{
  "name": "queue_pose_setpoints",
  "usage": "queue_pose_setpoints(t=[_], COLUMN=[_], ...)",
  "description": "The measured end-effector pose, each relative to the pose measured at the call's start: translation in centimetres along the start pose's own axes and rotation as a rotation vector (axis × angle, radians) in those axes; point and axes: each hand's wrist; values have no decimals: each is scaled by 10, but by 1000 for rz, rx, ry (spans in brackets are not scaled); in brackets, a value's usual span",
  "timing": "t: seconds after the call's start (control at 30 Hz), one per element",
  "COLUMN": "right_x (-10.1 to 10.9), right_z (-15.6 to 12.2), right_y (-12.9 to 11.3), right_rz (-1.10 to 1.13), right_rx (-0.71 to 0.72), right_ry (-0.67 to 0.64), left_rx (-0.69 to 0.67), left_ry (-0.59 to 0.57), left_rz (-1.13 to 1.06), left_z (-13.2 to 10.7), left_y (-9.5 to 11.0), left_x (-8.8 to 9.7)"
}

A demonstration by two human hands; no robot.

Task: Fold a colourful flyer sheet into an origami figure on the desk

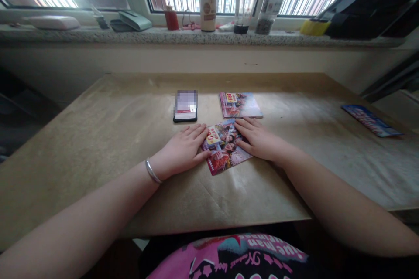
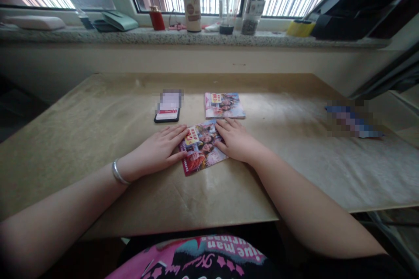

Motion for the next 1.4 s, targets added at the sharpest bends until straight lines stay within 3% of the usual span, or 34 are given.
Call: queue_pose_setpoints(t=[0.43,0.73,1.07,1.17,1.27,1.4], right_x=[7,8,6,6,7,8], right_z=[6,6,7,8,9,9], right_y=[-6,-6,-6,-3,-1,0], right_rz=[237,221,405,460,469,438], right_rx=[-33,-157,-206,-181,-190,-370], right_ry=[6,68,96,108,132,100], left_rx=[194,300,394,369,334,306], left_ry=[213,161,190,206,145,91], left_rz=[-298,-493,-822,-807,-750,-664], left_z=[5,7,5,5,5,5], left_y=[-11,-16,-13,-16,-21,-27], left_x=[2,5,9,9,7,2])
Point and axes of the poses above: each hand's wrist, its own z-axis towards the middle knuckle, its own x-axis out of the back of the hand, y = z × x, and after that the axes turned 1 degree about x, right-handed
